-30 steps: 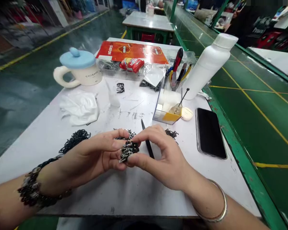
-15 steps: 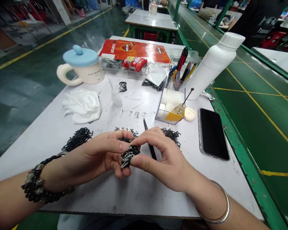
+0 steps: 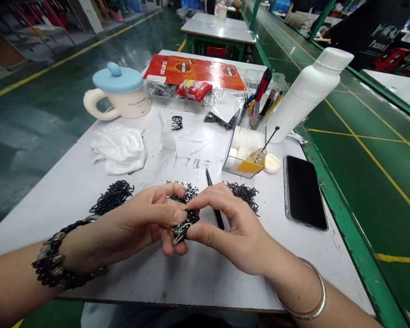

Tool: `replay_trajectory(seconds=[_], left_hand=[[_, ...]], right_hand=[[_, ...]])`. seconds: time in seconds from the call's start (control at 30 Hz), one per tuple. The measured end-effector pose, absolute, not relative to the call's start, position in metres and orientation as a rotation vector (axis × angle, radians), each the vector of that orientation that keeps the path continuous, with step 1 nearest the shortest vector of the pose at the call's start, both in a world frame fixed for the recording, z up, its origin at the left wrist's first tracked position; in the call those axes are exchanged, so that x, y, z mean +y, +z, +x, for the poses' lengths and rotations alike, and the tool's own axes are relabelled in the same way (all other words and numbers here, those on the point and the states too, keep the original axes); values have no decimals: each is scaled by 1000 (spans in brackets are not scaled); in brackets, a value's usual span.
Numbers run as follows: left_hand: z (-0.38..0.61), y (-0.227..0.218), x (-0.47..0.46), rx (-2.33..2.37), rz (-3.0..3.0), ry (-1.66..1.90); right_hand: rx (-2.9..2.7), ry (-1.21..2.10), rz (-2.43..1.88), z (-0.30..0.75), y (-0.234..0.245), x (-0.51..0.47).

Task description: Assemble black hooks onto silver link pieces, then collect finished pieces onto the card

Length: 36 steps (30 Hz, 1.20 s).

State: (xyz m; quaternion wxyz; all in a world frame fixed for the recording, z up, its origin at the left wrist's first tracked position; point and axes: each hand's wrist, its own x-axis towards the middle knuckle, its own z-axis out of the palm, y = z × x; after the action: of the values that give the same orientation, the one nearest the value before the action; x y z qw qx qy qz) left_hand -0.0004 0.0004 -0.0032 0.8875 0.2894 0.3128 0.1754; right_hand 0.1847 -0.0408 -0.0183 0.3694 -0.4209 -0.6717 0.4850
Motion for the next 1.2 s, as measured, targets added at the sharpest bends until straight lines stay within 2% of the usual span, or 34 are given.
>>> replay_trajectory(seconds=[0.27,0.53,0.93,1.0,1.13,1.2], left_hand=[[-1,-4,2,589,553,392],[-2,-6,-3,511,626,500],[4,-8,-10,531,602,660],[3,-8,-9,561,638,671],[2,-11,-10,654,741,682],[2,-12,-10,681,767,678]], right_hand=[[-1461,1420,-1080,182,-26,-40],[-1087,1694,-824,173,-29,-37],[-1102,1702,-839,173,-31,-39],[-1227,1562,-915,177,-32,-39],[-1545,880,-1043,184,-29,-43],[-1666,649,-1039,185,-27,-46]])
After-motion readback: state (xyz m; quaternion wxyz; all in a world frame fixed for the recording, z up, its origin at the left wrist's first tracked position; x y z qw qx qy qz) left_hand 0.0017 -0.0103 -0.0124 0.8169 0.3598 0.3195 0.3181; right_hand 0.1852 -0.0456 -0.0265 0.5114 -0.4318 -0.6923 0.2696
